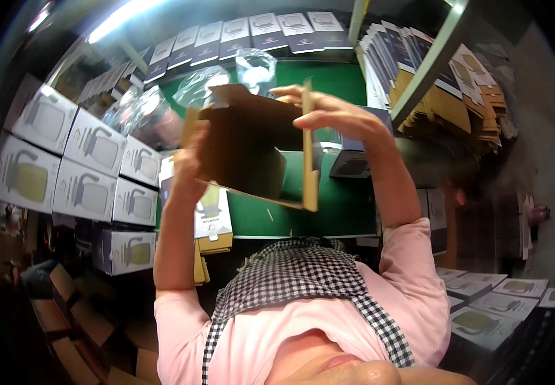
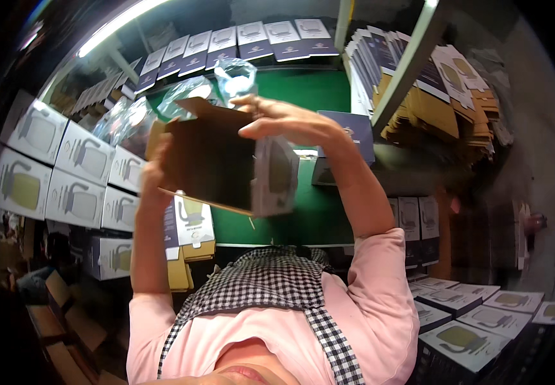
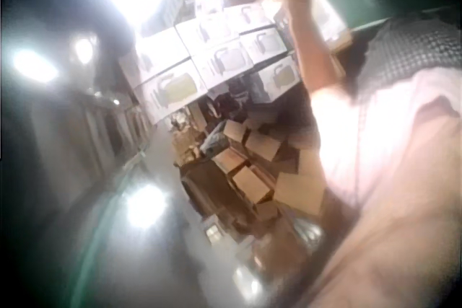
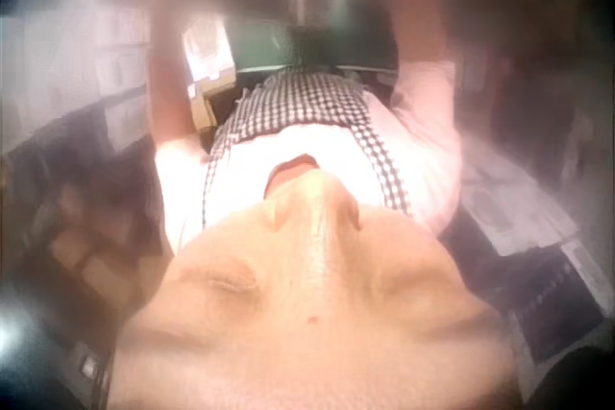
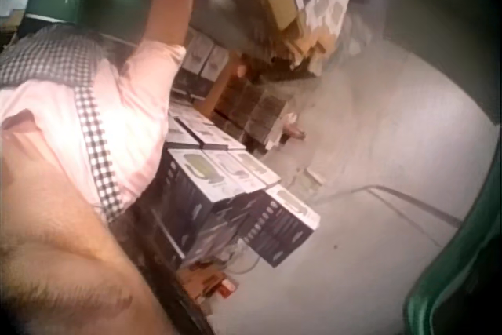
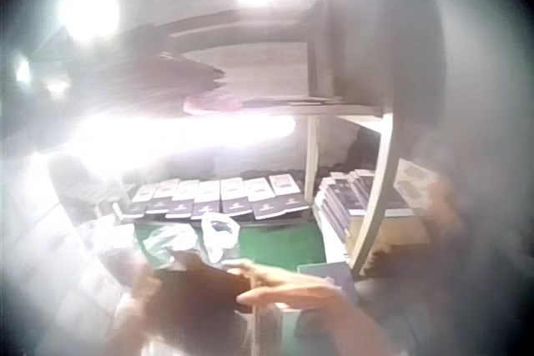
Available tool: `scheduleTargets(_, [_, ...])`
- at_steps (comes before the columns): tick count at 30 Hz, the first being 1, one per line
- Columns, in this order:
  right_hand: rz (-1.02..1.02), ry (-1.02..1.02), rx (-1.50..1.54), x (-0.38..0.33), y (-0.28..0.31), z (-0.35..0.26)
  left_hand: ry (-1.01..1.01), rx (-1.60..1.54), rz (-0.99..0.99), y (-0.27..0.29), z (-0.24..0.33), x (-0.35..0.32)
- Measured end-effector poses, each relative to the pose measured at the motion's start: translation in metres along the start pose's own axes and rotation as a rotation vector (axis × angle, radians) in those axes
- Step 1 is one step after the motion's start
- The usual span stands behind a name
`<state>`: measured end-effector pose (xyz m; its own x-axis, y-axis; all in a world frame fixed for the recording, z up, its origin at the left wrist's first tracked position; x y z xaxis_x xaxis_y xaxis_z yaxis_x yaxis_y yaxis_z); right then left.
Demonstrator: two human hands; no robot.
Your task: The person organizes several product boxes into a stack, then picks up a flat cardboard sheet and folds it into a box. They take a plastic-wrapped item from the workspace and place it into the newly formed box.
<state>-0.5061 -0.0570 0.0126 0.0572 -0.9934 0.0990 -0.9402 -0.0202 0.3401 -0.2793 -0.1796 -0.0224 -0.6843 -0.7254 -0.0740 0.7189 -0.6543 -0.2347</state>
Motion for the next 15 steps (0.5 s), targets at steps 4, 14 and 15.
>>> scheduleTargets(4, [0.041, -0.169, -0.443, 0.045, -0.038, 0.046, 0.003, 0.173, -0.215, -0.025, -0.024, 0.001])
scheduleTargets(14, [-0.006, 0.249, -0.575, 0.094, -0.126, 0.135, 0.031, -0.147, 0.336, 0.087, -0.118, 0.024])
scheduleTargets(15, [-0.108, 0.298, -0.61, 0.088, -0.134, 0.129, 0.055, -0.243, 0.403, 0.1, -0.125, 0.02])
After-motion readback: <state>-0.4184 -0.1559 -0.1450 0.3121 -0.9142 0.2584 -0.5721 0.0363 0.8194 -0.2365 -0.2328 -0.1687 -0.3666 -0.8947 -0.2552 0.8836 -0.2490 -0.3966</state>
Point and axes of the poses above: each hand's wrist, its own x-axis towards the middle knuckle, its own y-axis out of the back of the hand, z = x × y, the point moved 5 cm from there along x, towards the middle knuckle, and after that the axes turned 3 degrees about -z, right-handed, at the moved point
